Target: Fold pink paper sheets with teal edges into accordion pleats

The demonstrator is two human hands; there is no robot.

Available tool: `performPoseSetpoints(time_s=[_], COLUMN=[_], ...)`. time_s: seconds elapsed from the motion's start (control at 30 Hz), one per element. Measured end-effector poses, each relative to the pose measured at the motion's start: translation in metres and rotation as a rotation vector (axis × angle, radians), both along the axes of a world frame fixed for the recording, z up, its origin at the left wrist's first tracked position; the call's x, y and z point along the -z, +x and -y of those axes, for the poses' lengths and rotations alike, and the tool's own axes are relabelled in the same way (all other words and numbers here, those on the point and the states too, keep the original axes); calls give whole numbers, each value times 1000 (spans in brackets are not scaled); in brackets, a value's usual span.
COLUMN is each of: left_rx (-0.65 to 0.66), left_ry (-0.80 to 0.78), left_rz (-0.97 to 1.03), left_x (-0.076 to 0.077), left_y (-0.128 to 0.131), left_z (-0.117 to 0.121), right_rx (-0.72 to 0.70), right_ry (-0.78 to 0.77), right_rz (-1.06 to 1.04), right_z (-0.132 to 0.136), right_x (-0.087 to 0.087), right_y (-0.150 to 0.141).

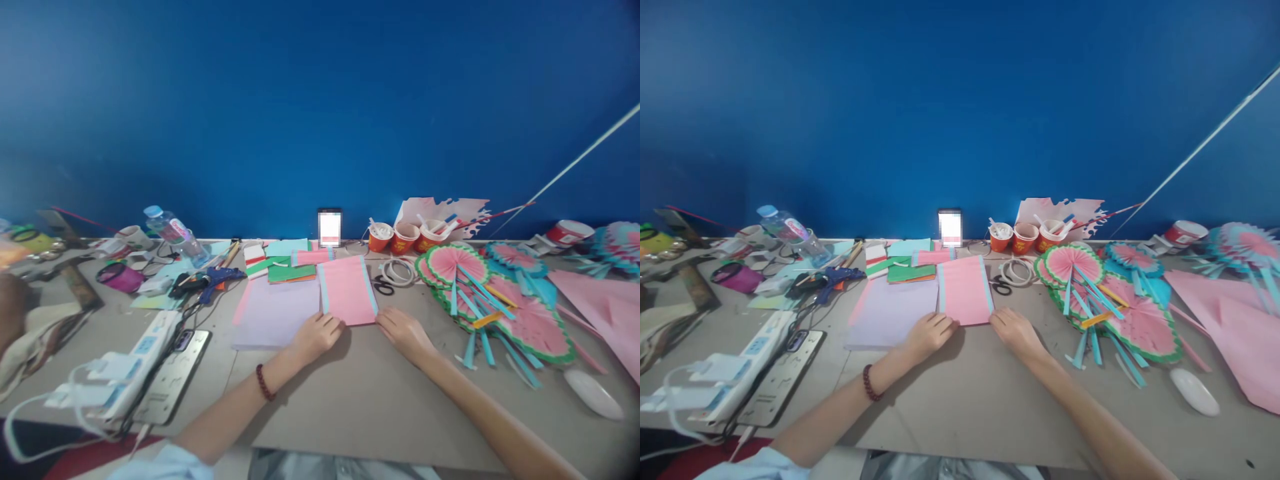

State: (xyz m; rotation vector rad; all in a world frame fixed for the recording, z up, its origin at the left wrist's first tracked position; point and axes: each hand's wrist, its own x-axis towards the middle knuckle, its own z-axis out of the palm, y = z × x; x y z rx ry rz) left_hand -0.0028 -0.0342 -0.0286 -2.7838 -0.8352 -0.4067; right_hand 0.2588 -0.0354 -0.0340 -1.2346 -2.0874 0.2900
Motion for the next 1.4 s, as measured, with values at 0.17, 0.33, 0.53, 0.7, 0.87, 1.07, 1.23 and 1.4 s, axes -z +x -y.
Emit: performPoseSetpoints(time_s=[0.17, 0.33, 0.53, 0.7, 0.87, 1.07, 1.23, 1.4], left_rx=[-118, -92, -83, -119, -184, -244, -274, -256], left_ry=[-194, -206, -242, -469, -645, -733, -738, -711], left_rz=[89, 83, 32, 236, 466, 551, 574, 582], left_x=[2, 0, -3, -7, -6, -2, -4, -2], left_y=[-7, -5, 1, -3, -7, -8, -7, -8], left_z=[-2, -2, -4, -11, -16, -19, -22, -22], right_rx=[-136, -169, -152, -130, -33, -13, 10, 37], right_ry=[64, 89, 80, -105, -195, -189, -173, -95], right_rz=[208, 247, 210, 41, -59, -75, -70, -32], right_z=[-5, -8, -8, -16, -18, -16, -17, -13], right_x=[-1, 4, 15, 8, 5, 5, 10, 14], right_y=[3, 5, 7, 6, 3, 1, 0, -3])
